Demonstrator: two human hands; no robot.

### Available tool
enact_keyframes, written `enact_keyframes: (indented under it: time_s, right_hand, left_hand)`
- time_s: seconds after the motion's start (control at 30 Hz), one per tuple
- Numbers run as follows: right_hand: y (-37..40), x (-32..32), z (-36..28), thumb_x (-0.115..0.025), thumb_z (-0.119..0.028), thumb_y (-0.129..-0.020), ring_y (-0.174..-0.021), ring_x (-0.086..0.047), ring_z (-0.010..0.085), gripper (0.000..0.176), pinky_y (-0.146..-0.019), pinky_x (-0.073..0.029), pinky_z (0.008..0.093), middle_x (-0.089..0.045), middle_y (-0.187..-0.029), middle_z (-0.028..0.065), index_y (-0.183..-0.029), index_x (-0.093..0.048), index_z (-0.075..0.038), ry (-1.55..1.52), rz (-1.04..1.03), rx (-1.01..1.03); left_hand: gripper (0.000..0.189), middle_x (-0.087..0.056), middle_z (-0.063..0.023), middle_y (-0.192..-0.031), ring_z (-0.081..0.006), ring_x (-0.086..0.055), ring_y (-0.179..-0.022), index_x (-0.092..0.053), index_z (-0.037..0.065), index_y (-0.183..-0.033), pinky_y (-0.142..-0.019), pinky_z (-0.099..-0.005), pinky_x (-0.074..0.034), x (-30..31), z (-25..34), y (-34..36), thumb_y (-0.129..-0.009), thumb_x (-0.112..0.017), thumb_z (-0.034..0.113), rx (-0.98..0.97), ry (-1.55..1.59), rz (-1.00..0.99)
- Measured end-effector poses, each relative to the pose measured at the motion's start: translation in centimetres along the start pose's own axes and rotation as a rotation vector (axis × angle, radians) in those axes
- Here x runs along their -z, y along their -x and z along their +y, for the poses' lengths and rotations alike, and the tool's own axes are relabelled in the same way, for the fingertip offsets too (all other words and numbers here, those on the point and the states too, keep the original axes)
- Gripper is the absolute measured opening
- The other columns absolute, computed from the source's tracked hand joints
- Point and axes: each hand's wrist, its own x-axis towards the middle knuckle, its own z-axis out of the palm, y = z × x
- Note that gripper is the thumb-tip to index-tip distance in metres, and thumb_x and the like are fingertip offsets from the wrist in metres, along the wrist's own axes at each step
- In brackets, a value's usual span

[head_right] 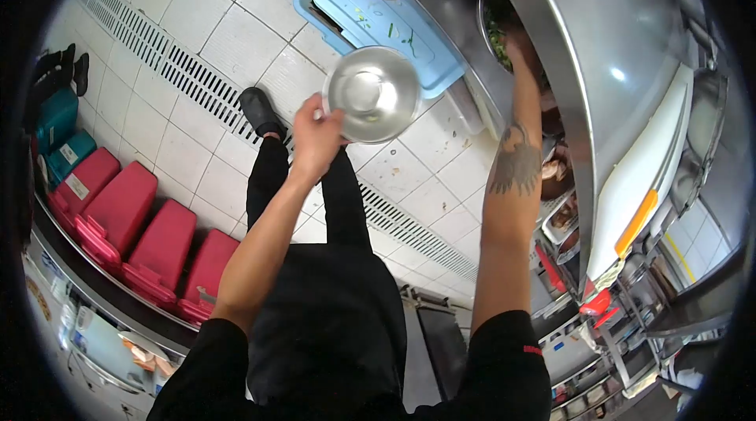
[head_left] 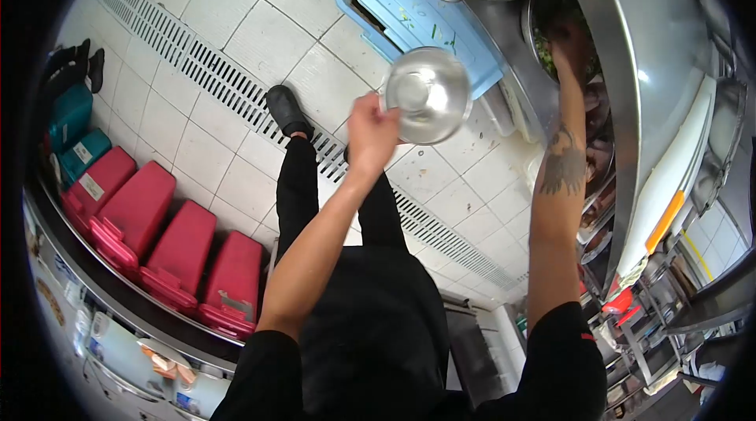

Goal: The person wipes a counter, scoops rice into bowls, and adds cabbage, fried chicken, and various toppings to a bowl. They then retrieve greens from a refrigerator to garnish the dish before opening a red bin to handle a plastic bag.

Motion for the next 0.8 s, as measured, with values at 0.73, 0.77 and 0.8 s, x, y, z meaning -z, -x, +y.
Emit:
enact_keyframes:
  time_s: [0.73, 0.77, 0.8]
  right_hand:
    - [-4.1, 1.6, -20.1, -0.057, -0.02, -0.088, -0.112, -0.053, 0.0281, 0.037, -0.096, -0.04, 0.035, -0.056, -0.123, 0.0166, -0.121, -0.056, -0.004, -0.017, 0.423, 0.583]
    - [-4.1, 1.9, -20.4, -0.056, -0.02, -0.088, -0.113, -0.052, 0.0286, 0.038, -0.097, -0.04, 0.0354, -0.056, -0.124, 0.017, -0.122, -0.055, -0.004, -0.02, 0.418, 0.591]
    - [-4.4, 1.8, -20.4, -0.056, -0.019, -0.088, -0.114, -0.051, 0.0292, 0.038, -0.098, -0.039, 0.0358, -0.055, -0.124, 0.0173, -0.123, -0.055, -0.004, -0.019, 0.418, 0.601]
  left_hand:
    - [0.024, -0.05, -0.0068, -0.075, -0.0175, -0.062, -0.07, -0.037, 0.004, -0.068, -0.052, -0.0328, -0.06, 4.6, 11.2, -3.5, -0.082, -0.056, 0.001, -0.004, 0.141, -0.246]
    - [0.024, -0.051, -0.0072, -0.076, -0.0175, -0.062, -0.071, -0.037, 0.005, -0.068, -0.053, -0.0327, -0.06, 5.2, 10.8, -3.8, -0.082, -0.056, 0.001, 0.014, 0.187, -0.261]
    - [0.024, -0.052, -0.0077, -0.077, -0.0176, -0.062, -0.072, -0.037, 0.005, -0.068, -0.053, -0.0326, -0.06, 5.8, 10.9, -4.1, -0.082, -0.056, 0.001, 0.027, 0.234, -0.276]
